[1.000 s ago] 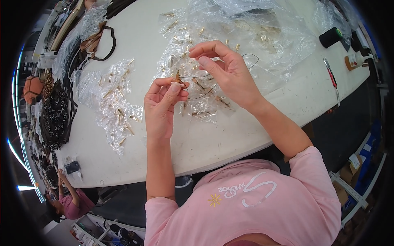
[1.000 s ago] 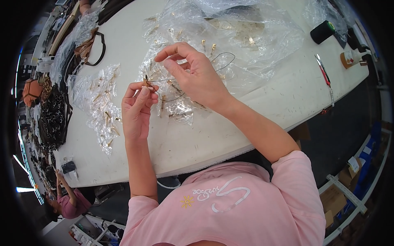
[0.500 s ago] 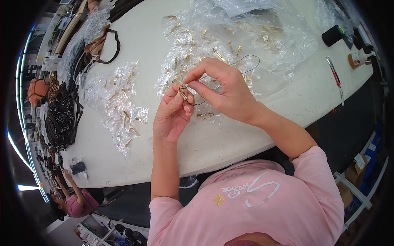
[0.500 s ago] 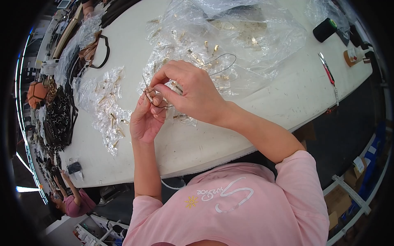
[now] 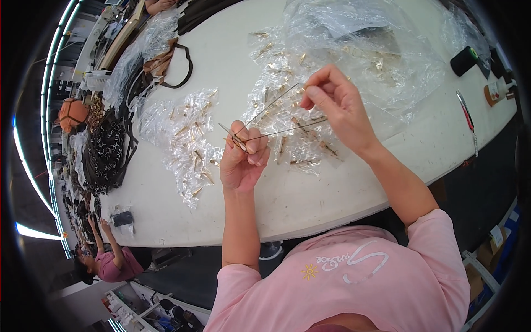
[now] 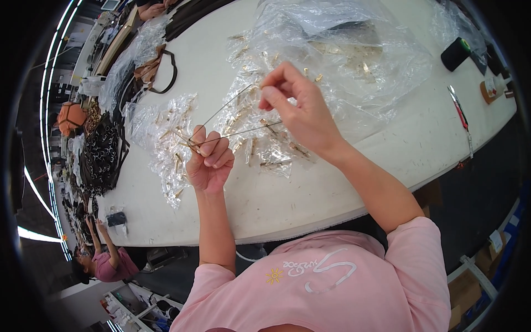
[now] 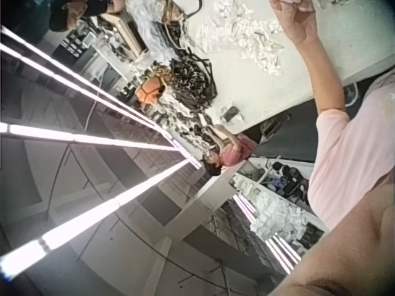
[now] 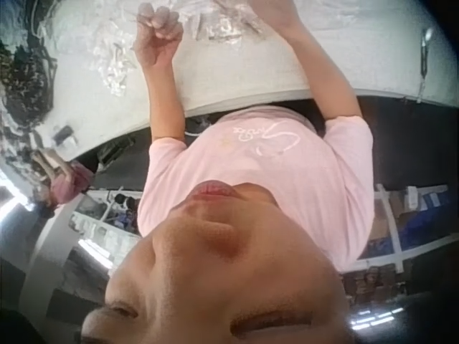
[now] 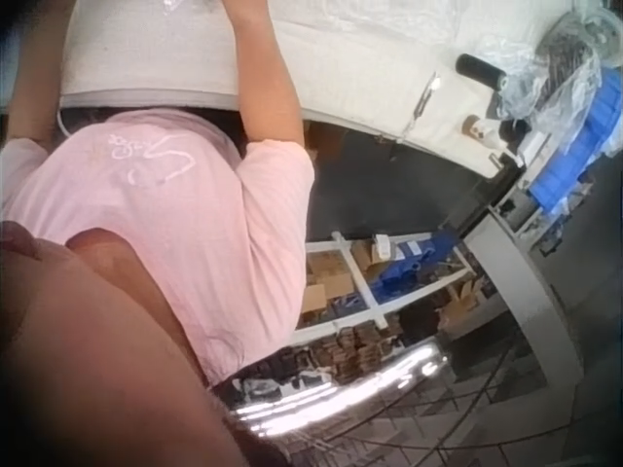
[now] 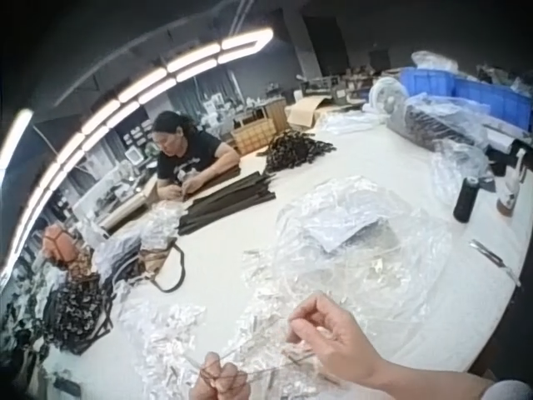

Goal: Assembling small gold-colored metal hardware components by hand.

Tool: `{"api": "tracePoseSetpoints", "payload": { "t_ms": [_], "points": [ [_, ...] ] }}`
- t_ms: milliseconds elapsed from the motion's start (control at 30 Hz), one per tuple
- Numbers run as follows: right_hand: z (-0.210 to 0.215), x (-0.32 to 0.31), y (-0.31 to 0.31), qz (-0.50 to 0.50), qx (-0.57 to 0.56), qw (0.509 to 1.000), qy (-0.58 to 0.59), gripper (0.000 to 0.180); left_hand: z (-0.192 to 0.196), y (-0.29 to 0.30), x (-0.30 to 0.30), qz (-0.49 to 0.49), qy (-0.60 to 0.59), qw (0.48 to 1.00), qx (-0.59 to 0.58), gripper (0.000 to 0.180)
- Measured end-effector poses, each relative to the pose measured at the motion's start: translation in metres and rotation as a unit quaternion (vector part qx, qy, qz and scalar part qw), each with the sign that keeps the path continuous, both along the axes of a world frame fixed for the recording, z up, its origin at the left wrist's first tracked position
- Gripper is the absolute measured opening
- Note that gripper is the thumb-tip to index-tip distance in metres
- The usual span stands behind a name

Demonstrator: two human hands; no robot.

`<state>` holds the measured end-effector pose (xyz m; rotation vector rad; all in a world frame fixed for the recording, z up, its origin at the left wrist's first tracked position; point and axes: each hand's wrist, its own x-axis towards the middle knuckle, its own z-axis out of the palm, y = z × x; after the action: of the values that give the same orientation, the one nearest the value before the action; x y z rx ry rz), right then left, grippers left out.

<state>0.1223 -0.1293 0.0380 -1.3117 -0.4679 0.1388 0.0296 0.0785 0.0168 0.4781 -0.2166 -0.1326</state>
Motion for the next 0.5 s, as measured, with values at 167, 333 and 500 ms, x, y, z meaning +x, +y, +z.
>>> {"api": "tracePoseSetpoints", "payload": {
  "t_ms": [167,333,500],
  "points": [
    [0.002,0.021,-0.017,-0.069,0.102,0.987,0.106,0.011,0.010,0.013,0.000,0.043,0.023,0.998,-0.043,0.020],
    [0.006,0.038,-0.041,-0.104,0.158,0.973,0.128,0.012,0.007,0.027,0.000,0.078,-0.011,0.995,-0.054,0.020],
    [0.017,0.049,-0.054,-0.184,0.204,0.959,0.070,0.007,0.010,0.034,-0.002,0.096,-0.012,0.995,-0.040,0.018]
  ]
}}
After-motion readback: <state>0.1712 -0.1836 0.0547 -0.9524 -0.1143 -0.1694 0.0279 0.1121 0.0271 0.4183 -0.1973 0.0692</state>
